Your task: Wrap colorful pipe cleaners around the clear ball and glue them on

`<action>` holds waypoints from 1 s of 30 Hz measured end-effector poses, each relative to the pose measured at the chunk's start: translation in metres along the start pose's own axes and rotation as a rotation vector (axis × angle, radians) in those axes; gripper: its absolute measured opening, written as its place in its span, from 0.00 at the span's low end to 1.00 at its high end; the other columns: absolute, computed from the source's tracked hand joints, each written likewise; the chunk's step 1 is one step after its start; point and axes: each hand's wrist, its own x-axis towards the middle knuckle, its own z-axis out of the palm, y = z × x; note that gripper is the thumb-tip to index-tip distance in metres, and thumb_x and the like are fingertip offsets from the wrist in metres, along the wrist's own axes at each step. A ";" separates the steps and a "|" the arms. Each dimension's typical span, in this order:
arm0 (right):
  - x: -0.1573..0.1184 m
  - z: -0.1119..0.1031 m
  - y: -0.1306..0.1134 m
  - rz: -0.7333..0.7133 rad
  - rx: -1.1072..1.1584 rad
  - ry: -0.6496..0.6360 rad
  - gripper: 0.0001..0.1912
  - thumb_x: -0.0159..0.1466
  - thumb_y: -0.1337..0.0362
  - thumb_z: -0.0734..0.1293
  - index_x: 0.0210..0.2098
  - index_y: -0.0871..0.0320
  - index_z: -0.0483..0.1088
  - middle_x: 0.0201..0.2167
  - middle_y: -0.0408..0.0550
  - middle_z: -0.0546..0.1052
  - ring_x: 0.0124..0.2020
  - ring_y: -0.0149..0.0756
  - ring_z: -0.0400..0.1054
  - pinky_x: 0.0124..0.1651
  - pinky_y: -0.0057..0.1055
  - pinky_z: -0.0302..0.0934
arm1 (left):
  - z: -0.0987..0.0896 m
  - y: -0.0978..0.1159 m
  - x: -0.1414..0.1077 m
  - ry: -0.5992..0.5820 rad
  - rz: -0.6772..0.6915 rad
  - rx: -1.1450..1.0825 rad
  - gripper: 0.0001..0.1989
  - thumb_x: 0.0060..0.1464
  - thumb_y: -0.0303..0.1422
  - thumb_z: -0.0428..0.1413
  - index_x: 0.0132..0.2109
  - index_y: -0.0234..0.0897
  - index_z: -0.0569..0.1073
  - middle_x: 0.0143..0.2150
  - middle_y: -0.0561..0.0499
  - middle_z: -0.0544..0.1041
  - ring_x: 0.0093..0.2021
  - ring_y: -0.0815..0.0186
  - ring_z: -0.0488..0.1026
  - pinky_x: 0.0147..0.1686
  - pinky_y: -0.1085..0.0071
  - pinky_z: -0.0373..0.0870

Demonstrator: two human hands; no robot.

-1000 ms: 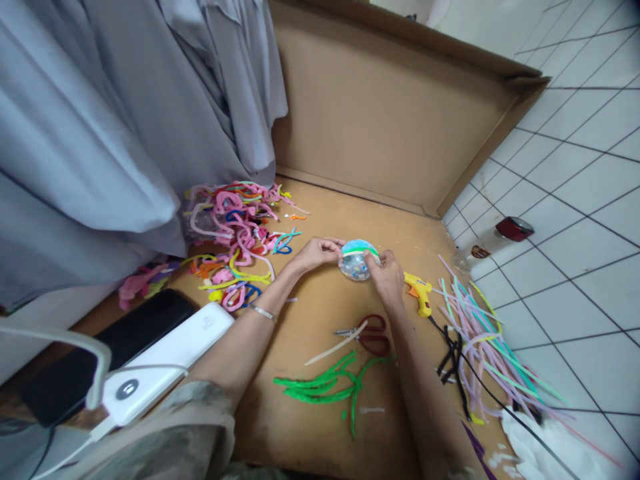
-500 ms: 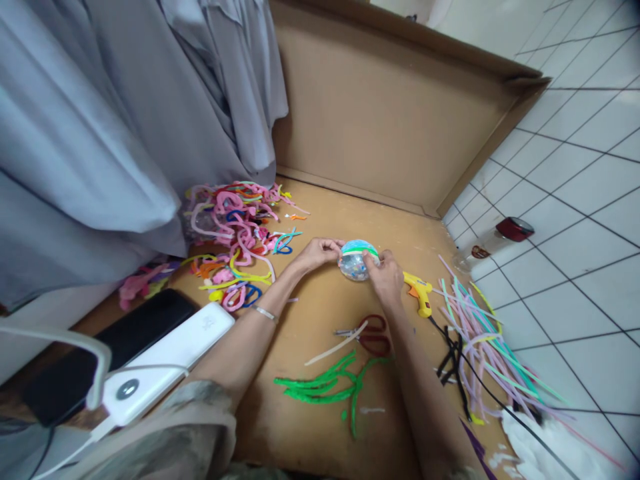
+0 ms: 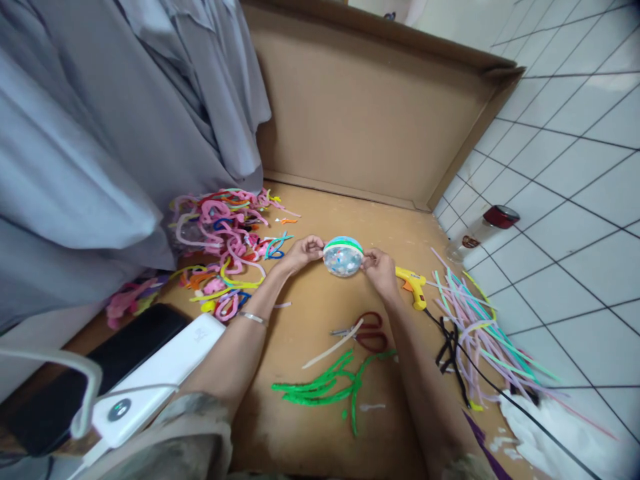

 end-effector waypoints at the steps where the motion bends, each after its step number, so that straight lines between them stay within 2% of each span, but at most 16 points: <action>1: 0.001 0.001 0.002 0.018 0.034 -0.009 0.14 0.57 0.68 0.60 0.38 0.59 0.76 0.31 0.46 0.80 0.34 0.36 0.74 0.40 0.29 0.65 | -0.001 0.001 -0.001 0.006 0.001 0.019 0.23 0.31 0.37 0.73 0.32 0.35 0.69 0.29 0.57 0.74 0.29 0.74 0.70 0.36 0.75 0.66; 9: 0.004 0.005 0.006 0.037 0.235 -0.013 0.08 0.53 0.69 0.66 0.32 0.58 0.78 0.27 0.44 0.80 0.30 0.33 0.73 0.38 0.28 0.65 | -0.002 0.004 -0.004 0.058 -0.018 0.097 0.23 0.30 0.38 0.71 0.31 0.36 0.69 0.27 0.57 0.72 0.29 0.73 0.68 0.34 0.74 0.65; 13: 0.006 0.002 0.009 0.035 0.408 -0.054 0.05 0.48 0.67 0.71 0.27 0.59 0.76 0.23 0.42 0.78 0.27 0.32 0.71 0.37 0.29 0.65 | -0.002 0.004 -0.005 0.056 -0.037 0.083 0.22 0.30 0.38 0.72 0.31 0.36 0.70 0.27 0.56 0.74 0.28 0.73 0.69 0.34 0.74 0.66; 16: 0.007 0.001 0.010 0.042 0.512 -0.101 0.05 0.45 0.66 0.73 0.23 0.58 0.74 0.22 0.40 0.77 0.26 0.31 0.70 0.36 0.29 0.65 | -0.003 0.004 -0.006 0.058 -0.062 0.077 0.22 0.31 0.37 0.72 0.31 0.36 0.71 0.26 0.56 0.75 0.27 0.73 0.69 0.33 0.74 0.66; 23: 0.009 0.002 0.014 0.042 0.614 -0.116 0.06 0.44 0.68 0.74 0.21 0.57 0.74 0.20 0.38 0.76 0.24 0.29 0.68 0.36 0.29 0.64 | -0.004 0.005 -0.007 0.067 -0.101 0.047 0.20 0.30 0.33 0.72 0.31 0.36 0.72 0.25 0.56 0.75 0.26 0.72 0.70 0.32 0.74 0.66; 30: 0.013 0.007 0.024 -0.026 0.646 -0.136 0.05 0.46 0.66 0.74 0.23 0.58 0.75 0.22 0.41 0.78 0.25 0.30 0.70 0.36 0.29 0.65 | -0.004 0.003 -0.007 0.061 -0.097 0.047 0.19 0.31 0.34 0.72 0.30 0.36 0.72 0.24 0.56 0.74 0.25 0.73 0.69 0.30 0.75 0.66</action>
